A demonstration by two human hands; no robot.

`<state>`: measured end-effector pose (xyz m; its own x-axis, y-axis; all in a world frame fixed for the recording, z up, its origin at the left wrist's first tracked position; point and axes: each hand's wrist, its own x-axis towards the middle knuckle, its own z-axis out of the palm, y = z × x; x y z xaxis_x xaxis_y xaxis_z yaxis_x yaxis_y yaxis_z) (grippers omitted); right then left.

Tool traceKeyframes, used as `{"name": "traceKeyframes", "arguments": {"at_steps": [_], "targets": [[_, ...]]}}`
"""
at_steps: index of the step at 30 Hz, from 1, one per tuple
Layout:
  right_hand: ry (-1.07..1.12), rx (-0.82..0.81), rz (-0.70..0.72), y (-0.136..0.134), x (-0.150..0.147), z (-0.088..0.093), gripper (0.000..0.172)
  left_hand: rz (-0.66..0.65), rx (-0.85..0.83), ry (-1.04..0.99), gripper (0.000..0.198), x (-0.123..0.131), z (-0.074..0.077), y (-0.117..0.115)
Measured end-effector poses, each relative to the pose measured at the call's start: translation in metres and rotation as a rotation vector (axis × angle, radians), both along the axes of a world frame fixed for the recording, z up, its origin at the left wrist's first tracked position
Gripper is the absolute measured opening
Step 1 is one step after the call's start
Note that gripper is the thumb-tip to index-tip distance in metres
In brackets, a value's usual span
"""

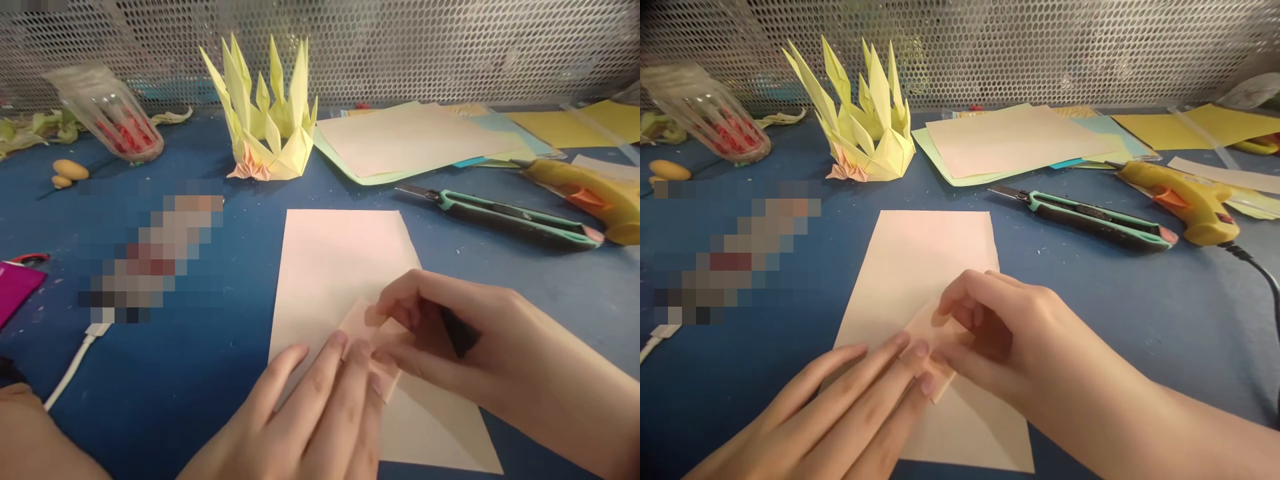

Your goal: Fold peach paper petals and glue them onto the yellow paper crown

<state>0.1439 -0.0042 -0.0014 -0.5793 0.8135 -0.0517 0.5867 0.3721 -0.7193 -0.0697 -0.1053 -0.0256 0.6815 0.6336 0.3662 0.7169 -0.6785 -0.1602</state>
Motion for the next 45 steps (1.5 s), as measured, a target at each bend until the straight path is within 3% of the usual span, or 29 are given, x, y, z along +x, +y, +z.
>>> {"name": "traceKeyframes", "arguments": {"at_steps": [4,13,17,21,23,28,32,38,40,45], "targets": [[-0.040,0.085,-0.024,0.001,0.002,-0.001,0.014,0.054,0.000,-0.044,0.040,0.004,-0.002,0.000],[-0.044,0.115,-0.002,-0.001,0.002,-0.003,0.019,-0.042,-0.015,0.011,0.041,0.002,0.000,0.005],[-0.030,0.124,0.023,-0.002,0.001,-0.005,0.010,-0.059,-0.025,0.047,0.039,0.003,0.002,0.008],[-0.023,0.196,-0.012,0.000,0.002,-0.010,0.031,-0.064,0.017,0.071,0.041,0.005,0.006,0.009],[-0.028,0.219,-0.038,0.004,0.003,-0.011,0.034,-0.068,0.032,0.077,0.043,0.005,0.009,0.008],[-0.030,0.117,-0.009,0.014,0.005,-0.004,0.028,-0.004,0.026,0.026,0.046,0.007,0.009,0.004],[-0.050,0.092,-0.007,0.015,0.003,0.001,0.019,-0.032,0.031,0.055,0.043,0.006,0.007,0.003],[-0.067,0.056,-0.013,0.014,0.005,0.001,0.026,-0.092,0.045,0.128,0.039,0.001,0.011,0.002],[-0.017,0.009,0.043,0.017,0.007,0.001,0.029,-0.085,0.052,0.137,0.039,0.001,0.011,0.002],[0.116,-0.042,0.393,0.027,0.009,0.000,0.025,-0.052,0.044,0.031,0.032,0.001,0.002,0.010]]}}
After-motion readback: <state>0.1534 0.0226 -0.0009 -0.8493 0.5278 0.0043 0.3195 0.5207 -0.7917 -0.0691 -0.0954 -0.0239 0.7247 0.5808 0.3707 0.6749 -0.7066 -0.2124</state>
